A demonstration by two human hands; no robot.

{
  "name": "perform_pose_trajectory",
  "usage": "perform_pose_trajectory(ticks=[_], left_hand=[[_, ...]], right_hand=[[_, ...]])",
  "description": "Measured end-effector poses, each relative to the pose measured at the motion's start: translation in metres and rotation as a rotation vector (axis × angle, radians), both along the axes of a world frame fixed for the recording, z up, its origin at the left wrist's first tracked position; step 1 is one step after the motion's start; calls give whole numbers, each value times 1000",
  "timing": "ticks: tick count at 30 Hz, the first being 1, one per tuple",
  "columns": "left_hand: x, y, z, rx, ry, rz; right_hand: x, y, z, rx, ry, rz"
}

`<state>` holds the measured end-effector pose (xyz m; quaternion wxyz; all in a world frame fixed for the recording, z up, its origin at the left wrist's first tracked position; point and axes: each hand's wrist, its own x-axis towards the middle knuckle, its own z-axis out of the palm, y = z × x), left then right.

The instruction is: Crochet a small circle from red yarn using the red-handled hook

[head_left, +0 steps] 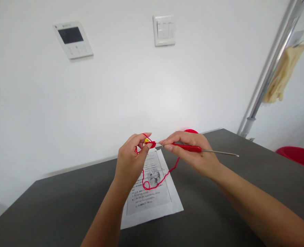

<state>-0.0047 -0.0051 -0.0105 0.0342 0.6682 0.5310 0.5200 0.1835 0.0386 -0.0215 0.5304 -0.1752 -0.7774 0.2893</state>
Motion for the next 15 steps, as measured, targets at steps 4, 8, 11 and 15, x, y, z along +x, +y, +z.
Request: perform_pose_trajectory(ticks=[4,8,11,15], left_hand=[[-1,-1,2,-14,-43,-37],[-5,-2,0,-72,-228,-128],[-7,-1,-1,-261,-529,-322],[-7,-2,2,-478,-701,-528]], right_hand=[[2,5,1,-232,126,130],[-1,10,-3,-381,237,273],[-8,12,-10,-366,316,335],[-13,10,-15,154,239,193]])
